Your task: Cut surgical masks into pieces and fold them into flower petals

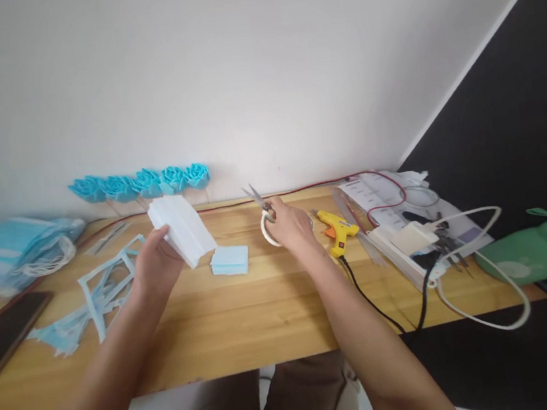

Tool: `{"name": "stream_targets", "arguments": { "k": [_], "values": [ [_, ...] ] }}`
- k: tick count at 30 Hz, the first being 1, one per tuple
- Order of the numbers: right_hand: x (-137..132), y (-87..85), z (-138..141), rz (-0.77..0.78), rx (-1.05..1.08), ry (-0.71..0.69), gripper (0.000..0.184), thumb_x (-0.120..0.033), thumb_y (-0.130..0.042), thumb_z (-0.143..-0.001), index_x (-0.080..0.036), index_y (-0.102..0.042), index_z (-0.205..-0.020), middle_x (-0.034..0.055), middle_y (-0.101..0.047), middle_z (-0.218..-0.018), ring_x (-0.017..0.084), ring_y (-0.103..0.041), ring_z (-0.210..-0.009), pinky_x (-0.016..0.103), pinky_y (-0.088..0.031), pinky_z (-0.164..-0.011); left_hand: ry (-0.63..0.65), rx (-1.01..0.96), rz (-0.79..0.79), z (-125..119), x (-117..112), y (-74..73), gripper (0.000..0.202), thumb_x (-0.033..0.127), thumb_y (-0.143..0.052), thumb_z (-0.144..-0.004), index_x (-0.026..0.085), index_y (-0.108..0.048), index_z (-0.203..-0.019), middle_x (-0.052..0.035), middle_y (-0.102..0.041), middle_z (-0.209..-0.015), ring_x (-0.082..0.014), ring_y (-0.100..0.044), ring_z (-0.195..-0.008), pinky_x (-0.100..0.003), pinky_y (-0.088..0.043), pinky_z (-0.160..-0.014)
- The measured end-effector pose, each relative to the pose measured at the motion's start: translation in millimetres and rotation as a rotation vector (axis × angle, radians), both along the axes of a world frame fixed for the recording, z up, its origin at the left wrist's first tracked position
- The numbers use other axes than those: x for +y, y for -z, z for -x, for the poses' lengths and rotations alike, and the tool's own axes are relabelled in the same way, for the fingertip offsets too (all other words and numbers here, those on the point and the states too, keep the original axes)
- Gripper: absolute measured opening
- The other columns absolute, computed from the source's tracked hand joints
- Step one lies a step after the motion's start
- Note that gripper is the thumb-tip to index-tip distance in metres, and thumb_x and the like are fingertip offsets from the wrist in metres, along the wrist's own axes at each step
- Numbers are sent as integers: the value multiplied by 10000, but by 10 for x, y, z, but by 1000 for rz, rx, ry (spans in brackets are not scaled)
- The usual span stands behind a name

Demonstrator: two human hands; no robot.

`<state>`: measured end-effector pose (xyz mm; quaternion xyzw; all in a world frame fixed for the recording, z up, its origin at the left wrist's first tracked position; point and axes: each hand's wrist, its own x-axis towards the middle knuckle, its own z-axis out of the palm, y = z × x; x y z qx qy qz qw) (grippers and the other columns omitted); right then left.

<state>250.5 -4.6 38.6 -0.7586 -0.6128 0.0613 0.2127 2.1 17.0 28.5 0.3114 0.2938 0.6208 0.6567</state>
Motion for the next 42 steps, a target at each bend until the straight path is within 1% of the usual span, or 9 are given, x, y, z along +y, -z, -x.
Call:
{"name": "stream_targets", "arguments": {
  "k": [4,10,14,17,20,22,28,34,42],
  "values": [
    [-147,-41,-16,182,-307,-89,338,-280,-514,-846,-237,-657,-1149,135,-744,-980,290,-677,-845,336,-414,-672,1,-23,1,14,9,19,352,264,-638,-754,178,-618,-1095,-50,-723,-1066,-235,-613,-1152,-341,-488,-958],
    [-582,34,-121,330,-316,-149,438,-297,-701,-709,-246,-693,-1143,115,-741,-875,298,-666,-780,338,-408,-631,112,88,-11,-83,-20,147,375,309,-692,-695,186,-567,-1027,-54,-708,-1061,-226,-651,-1024,-342,-499,-893],
    [-663,-162,-25,106,-164,-157,315,-392,-702,-756,-252,-722,-1037,82,-718,-780,265,-646,-734,343,-431,-663,215,85,-87,-119,-107,95,472,314,-713,-695,193,-570,-1128,-67,-686,-1155,-233,-635,-1058,-332,-489,-898],
    [-571,-264,253,-53,170,-330,357,-524,-509,-896,-231,-712,-914,61,-711,-800,218,-641,-743,314,-453,-672,263,96,-152,-123,-167,61,499,317,-717,-722,202,-564,-1183,-69,-670,-1193,-237,-618,-1090,-334,-474,-919],
    [-382,-183,580,-41,612,-376,539,-638,-380,-906,-191,-652,-779,51,-676,-759,182,-620,-667,272,-456,-570,274,174,-202,-136,-190,64,456,363,-709,-748,189,-583,-1149,-72,-680,-1151,-243,-616,-1077,-341,-465,-919],
    [-251,-79,750,-143,747,-307,539,-659,-401,-884,-183,-596,-724,21,-607,-685,157,-561,-604,253,-416,-525,232,240,-254,-146,-190,67,412,393,-702,-760,173,-605,-1094,-73,-690,-1104,-239,-610,-1067,-330,-456,-923],
    [-53,43,920,-522,577,-118,430,-519,-483,-902,-207,-396,-619,-58,-347,-563,104,-339,-555,245,-260,-530,12,394,-218,-124,-169,60,331,484,-596,-836,164,-636,-909,-48,-684,-909,-198,-603,-862,-285,-461,-777],
    [-31,81,926,-596,497,-88,408,-463,-445,-936,-222,-343,-622,-60,-307,-553,112,-309,-551,263,-246,-541,-112,399,-67,-99,-102,138,381,541,-525,-859,171,-581,-792,-8,-577,-714,-148,-511,-681,-241,-400,-624],
    [-72,256,909,-578,602,-32,438,-482,-454,-923,-230,-296,-603,-57,-260,-568,114,-278,-557,267,-247,-535,-165,604,-100,-103,-6,253,344,479,-527,-861,180,-512,-691,27,-435,-635,-114,-377,-610,-228,-308,-569]
  ]
}}
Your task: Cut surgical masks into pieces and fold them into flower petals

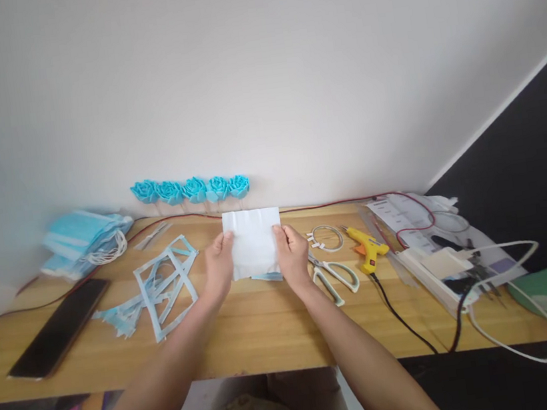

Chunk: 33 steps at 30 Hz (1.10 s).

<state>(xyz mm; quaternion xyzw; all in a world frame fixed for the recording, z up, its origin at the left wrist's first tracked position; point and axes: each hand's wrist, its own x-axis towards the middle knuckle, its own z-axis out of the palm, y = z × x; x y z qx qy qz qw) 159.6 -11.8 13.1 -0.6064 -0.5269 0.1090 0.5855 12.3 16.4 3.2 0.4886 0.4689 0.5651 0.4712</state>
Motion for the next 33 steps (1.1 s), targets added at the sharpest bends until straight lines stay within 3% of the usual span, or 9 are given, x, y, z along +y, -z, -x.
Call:
{"name": "stream_targets", "arguments": {
  "k": [8,15,17,19,21,24,28,33],
  "values": [
    [65,-7,-33,29,83,-70,452,-513,-460,-923,-227,-294,-615,-58,-252,-589,111,-264,-570,263,-241,-538,-32,43,-68,40,3,-54,329,428,-513,-875,189,-462,-655,32,-389,-633,-116,-356,-621,-238,-291,-588],
    [140,-60,-173,65,157,-261,409,-534,-457,-919,-225,-354,-671,-45,-321,-640,124,-315,-603,251,-281,-550,-18,60,-60,-16,-74,-62,357,416,-525,-872,198,-401,-618,41,-338,-598,-111,-330,-587,-241,-261,-558],
    [162,-66,-201,82,153,-237,419,-532,-492,-901,-223,-351,-655,-47,-303,-627,119,-297,-592,252,-259,-535,-2,69,-39,-32,-102,-74,364,420,-531,-869,197,-402,-611,42,-349,-586,-111,-342,-579,-240,-264,-550],
    [168,-42,-217,87,140,-186,437,-524,-511,-892,-221,-334,-632,-51,-274,-612,112,-277,-580,254,-234,-524,43,51,-25,-40,-116,-93,312,419,-548,-859,190,-483,-658,32,-449,-622,-120,-421,-617,-233,-312,-574],
    [153,5,-223,86,120,-153,448,-519,-502,-899,-221,-315,-621,-53,-258,-601,109,-272,-573,257,-227,-521,104,-2,-16,-44,-113,-109,223,407,-590,-834,186,-586,-801,2,-591,-756,-145,-530,-731,-233,-385,-649],
    [105,71,-219,97,81,-183,443,-506,-480,-916,-221,-315,-620,-54,-270,-587,107,-286,-563,261,-236,-521,173,-77,12,-53,-89,-93,296,401,-658,-788,195,-619,-997,-36,-672,-921,-182,-599,-881,-257,-440,-759],
    [51,92,-194,86,0,-197,440,-478,-446,-935,-223,-296,-609,-55,-283,-560,105,-296,-543,265,-244,-522,134,-18,56,-54,-61,2,293,459,-609,-823,168,-626,-846,-15,-621,-764,-157,-551,-731,-244,-408,-654],
    [41,106,-148,40,-40,-82,431,-444,-431,-930,-231,-279,-587,-62,-272,-516,103,-289,-515,266,-244,-513,-12,55,20,-32,-40,84,362,490,-511,-887,163,-566,-742,23,-480,-643,-107,-417,-615,-217,-325,-560]
  ]
}}
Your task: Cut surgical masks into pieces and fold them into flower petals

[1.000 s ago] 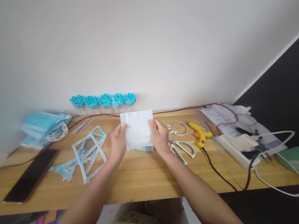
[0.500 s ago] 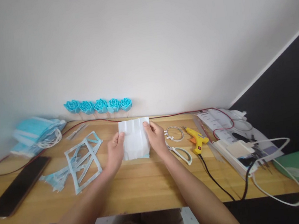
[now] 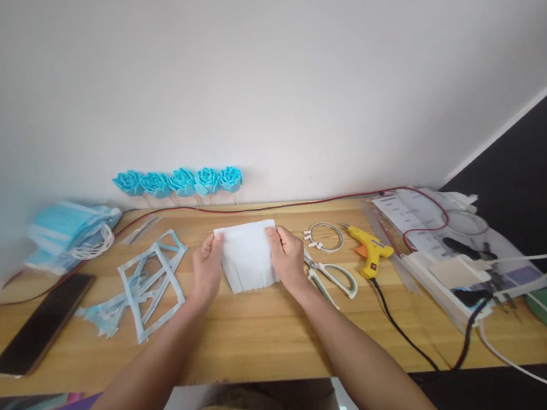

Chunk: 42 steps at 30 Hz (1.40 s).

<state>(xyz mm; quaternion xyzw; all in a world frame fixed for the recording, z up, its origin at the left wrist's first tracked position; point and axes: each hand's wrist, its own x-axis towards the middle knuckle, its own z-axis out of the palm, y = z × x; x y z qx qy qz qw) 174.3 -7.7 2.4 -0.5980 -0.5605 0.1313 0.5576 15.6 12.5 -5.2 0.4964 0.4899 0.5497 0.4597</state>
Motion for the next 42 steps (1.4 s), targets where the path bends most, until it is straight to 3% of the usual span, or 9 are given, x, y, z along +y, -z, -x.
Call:
{"name": "stream_targets", "arguments": {
  "k": [4,11,14,18,21,26,31,37,42],
  "values": [
    [9,50,19,6,48,-15,431,-454,-443,-927,-231,-291,-590,-65,-272,-519,103,-291,-515,262,-244,-512,-54,27,4,15,29,15,366,480,-515,-884,166,-520,-696,33,-420,-619,-97,-381,-598,-209,-300,-538],
    [8,111,-32,117,192,-289,461,-549,-342,-960,-221,-338,-635,-36,-337,-611,119,-331,-573,266,-266,-532,-57,-57,-6,62,54,-14,364,500,-535,-873,169,-560,-722,13,-529,-683,-114,-477,-656,-209,-373,-588],
    [10,114,-21,159,155,-296,477,-551,-468,-910,-220,-309,-606,-46,-283,-595,107,-295,-565,257,-242,-518,-39,-185,30,63,43,-76,375,533,-584,-843,162,-613,-793,6,-578,-700,-119,-515,-652,-216,-400,-595],
    [37,94,-24,130,135,-188,478,-512,-529,-887,-217,-300,-588,-54,-252,-575,96,-264,-552,249,-217,-504,239,-440,144,49,30,-125,552,660,-557,-816,164,-654,-1038,-47,-673,-816,-155,-603,-695,-240,-447,-594],
    [58,76,-57,111,158,-148,462,-506,-523,-892,-214,-322,-596,-53,-270,-581,96,-274,-558,246,-221,-500,406,-446,209,41,25,-96,544,572,-686,-766,183,-644,-1145,-71,-710,-958,-185,-650,-807,-265,-496,-672],
    [83,80,-137,121,218,-150,449,-503,-554,-878,-208,-365,-597,-51,-287,-585,97,-284,-562,240,-233,-498,393,-337,218,66,45,-79,489,420,-828,-645,154,-688,-1030,-63,-728,-914,-182,-646,-769,-281,-510,-685],
    [120,54,-246,171,348,-293,324,-467,-617,-836,-196,-528,-681,-42,-417,-608,104,-363,-560,232,-277,-503,332,-218,134,139,73,-175,368,435,-769,-680,152,-692,-903,-28,-696,-820,-148,-597,-699,-251,-476,-617],
    [129,27,-379,142,373,-366,107,-276,-586,-810,-216,-666,-775,-24,-586,-710,118,-454,-594,243,-333,-556,299,-167,97,196,71,-224,61,240,-607,-726,180,-613,-726,48,-509,-574,-85,-464,-515,-209,-388,-535],
    [101,17,-401,160,438,-456,161,-267,-543,-813,-217,-689,-769,-10,-585,-714,135,-463,-615,266,-345,-574,319,-239,74,207,82,-206,129,268,-595,-718,160,-665,-725,-2,-593,-678,-122,-531,-646,-250,-434,-652]
  ]
}}
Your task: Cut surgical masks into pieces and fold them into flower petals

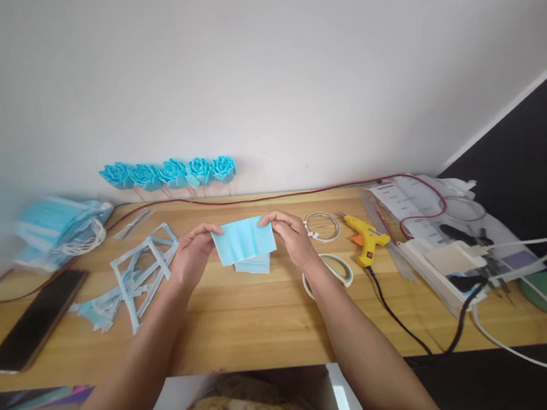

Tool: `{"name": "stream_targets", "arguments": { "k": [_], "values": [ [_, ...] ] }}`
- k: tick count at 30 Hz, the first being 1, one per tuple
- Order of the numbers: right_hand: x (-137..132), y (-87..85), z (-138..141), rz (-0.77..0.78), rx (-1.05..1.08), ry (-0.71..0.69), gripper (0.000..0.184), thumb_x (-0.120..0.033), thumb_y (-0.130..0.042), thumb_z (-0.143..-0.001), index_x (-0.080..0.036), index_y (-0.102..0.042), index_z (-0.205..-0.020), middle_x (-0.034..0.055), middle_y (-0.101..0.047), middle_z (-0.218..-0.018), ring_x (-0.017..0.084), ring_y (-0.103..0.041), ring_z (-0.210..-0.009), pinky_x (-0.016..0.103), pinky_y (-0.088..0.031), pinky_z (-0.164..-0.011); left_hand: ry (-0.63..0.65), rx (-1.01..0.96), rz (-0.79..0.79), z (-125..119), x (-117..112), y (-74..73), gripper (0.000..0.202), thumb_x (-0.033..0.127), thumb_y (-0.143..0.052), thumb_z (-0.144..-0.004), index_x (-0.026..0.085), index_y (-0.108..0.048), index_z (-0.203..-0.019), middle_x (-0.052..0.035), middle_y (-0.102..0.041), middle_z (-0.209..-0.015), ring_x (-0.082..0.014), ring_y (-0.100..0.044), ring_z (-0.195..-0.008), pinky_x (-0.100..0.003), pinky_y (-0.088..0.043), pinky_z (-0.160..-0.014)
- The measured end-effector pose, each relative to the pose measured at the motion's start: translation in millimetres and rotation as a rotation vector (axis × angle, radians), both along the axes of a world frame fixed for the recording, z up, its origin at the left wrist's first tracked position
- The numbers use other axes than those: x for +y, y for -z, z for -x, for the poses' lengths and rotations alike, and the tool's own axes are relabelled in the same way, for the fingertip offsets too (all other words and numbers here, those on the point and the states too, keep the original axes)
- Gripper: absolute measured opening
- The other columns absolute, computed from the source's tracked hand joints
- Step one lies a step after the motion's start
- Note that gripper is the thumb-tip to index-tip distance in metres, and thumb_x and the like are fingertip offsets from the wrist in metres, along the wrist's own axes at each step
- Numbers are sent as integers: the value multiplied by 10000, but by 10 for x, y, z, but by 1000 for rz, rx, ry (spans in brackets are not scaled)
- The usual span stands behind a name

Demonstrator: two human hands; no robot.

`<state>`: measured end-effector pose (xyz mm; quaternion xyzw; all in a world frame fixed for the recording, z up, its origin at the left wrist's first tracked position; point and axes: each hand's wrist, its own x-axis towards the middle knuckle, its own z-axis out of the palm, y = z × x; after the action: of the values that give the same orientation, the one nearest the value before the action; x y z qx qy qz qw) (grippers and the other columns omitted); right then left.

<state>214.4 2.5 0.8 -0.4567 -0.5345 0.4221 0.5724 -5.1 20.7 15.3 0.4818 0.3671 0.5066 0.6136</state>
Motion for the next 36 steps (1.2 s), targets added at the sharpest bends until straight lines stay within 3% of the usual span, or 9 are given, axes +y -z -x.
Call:
{"name": "stream_targets", "arguments": {
  "k": [5,10,14,21,29,36],
  "values": [
    [3,-35,58,14,33,12,240,-412,-563,-853,-207,-669,-784,-2,-563,-715,138,-457,-636,270,-362,-587,-29,10,-11,-15,-2,4,289,434,-643,-772,153,-699,-809,-36,-640,-788,-157,-564,-745,-278,-445,-715],
    [55,-20,117,15,-4,68,244,-381,-724,-743,-216,-641,-904,-26,-556,-740,121,-480,-659,248,-385,-607,-132,150,-111,-34,12,-6,300,311,-766,-688,179,-657,-934,43,-497,-664,-95,-448,-607,-214,-361,-584],
    [71,-6,127,3,-39,110,398,-374,-704,-758,-233,-646,-1126,-42,-505,-715,114,-455,-639,238,-368,-570,-202,221,-202,-15,42,6,291,275,-707,-752,185,-650,-1022,65,-398,-615,-83,-375,-549,-211,-294,-530],
    [40,-31,152,-23,-88,163,497,-362,-690,-767,-240,-638,-1246,-44,-441,-704,109,-384,-607,247,-347,-554,-237,239,-273,-3,56,27,227,265,-619,-833,187,-639,-1045,69,-338,-561,-90,-346,-513,-220,-269,-500],
    [41,-38,154,-32,-92,178,467,-361,-689,-768,-242,-663,-1219,-41,-431,-687,114,-374,-616,250,-333,-547,-211,257,-273,4,40,26,298,300,-591,-859,201,-603,-1140,72,-310,-552,-104,-342,-495,-233,-267,-500],
    [84,-20,125,69,-11,152,512,-369,-726,-703,-226,-678,-1192,-55,-415,-681,94,-350,-596,241,-306,-537,-257,324,-318,4,9,16,339,268,-606,-837,212,-636,-1170,66,-326,-565,-107,-328,-526,-237,-261,-539]
  ]
}}
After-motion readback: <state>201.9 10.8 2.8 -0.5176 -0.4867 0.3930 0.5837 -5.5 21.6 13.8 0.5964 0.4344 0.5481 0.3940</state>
